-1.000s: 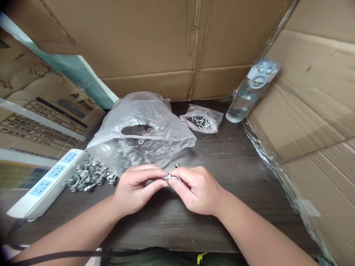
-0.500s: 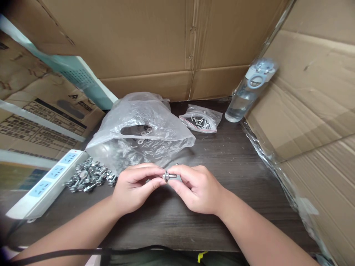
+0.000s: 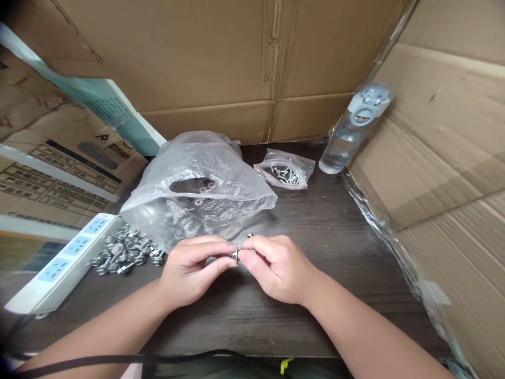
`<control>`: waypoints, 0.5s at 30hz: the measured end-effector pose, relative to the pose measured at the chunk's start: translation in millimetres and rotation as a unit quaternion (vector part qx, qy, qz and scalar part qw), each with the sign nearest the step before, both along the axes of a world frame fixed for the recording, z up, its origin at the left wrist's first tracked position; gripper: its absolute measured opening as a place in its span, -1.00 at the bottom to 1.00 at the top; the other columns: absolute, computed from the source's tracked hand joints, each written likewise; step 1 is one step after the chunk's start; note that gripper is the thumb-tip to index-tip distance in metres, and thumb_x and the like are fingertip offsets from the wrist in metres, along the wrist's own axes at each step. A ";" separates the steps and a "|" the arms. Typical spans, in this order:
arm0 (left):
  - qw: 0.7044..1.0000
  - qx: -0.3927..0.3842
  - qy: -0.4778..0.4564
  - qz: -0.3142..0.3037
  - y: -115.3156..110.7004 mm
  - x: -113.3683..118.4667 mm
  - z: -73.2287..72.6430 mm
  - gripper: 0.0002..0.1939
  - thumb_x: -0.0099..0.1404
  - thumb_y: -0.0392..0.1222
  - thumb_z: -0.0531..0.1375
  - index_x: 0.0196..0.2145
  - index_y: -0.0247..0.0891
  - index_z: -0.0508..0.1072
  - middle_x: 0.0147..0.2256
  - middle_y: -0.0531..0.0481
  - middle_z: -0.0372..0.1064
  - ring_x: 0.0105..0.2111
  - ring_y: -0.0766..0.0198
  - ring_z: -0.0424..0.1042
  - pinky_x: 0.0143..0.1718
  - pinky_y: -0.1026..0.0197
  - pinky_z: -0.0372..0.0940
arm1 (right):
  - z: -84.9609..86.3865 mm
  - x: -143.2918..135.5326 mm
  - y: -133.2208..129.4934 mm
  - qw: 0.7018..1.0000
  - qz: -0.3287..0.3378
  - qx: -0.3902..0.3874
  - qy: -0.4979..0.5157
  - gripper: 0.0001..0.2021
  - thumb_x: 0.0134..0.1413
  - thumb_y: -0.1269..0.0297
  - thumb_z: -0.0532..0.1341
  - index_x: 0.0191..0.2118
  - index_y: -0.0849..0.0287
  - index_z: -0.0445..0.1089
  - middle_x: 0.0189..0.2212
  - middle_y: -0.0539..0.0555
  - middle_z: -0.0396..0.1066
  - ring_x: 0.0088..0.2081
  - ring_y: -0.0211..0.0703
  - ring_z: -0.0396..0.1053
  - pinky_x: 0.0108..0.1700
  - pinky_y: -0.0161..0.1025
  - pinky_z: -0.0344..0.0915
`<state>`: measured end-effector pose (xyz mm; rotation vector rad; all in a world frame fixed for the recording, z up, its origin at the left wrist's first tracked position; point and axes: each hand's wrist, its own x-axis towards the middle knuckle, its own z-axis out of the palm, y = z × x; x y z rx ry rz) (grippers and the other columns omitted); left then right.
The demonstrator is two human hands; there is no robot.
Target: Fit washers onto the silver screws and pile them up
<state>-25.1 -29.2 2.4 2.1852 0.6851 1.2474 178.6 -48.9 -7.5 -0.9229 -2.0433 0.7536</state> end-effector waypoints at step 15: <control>0.999 -0.033 -0.023 0.008 -1.0 0.8 2.8 -0.92 0.18 -0.36 0.31 -0.31 -0.34 0.59 -0.45 -0.06 0.56 -0.49 0.41 0.50 -0.42 0.42 0.42 | -4.3 -0.9 -0.5 0.998 0.005 0.050 0.023 -0.83 0.21 0.45 0.17 -0.09 0.20 0.37 -0.61 -0.12 0.19 -0.61 -0.46 0.08 -0.51 -0.43 0.04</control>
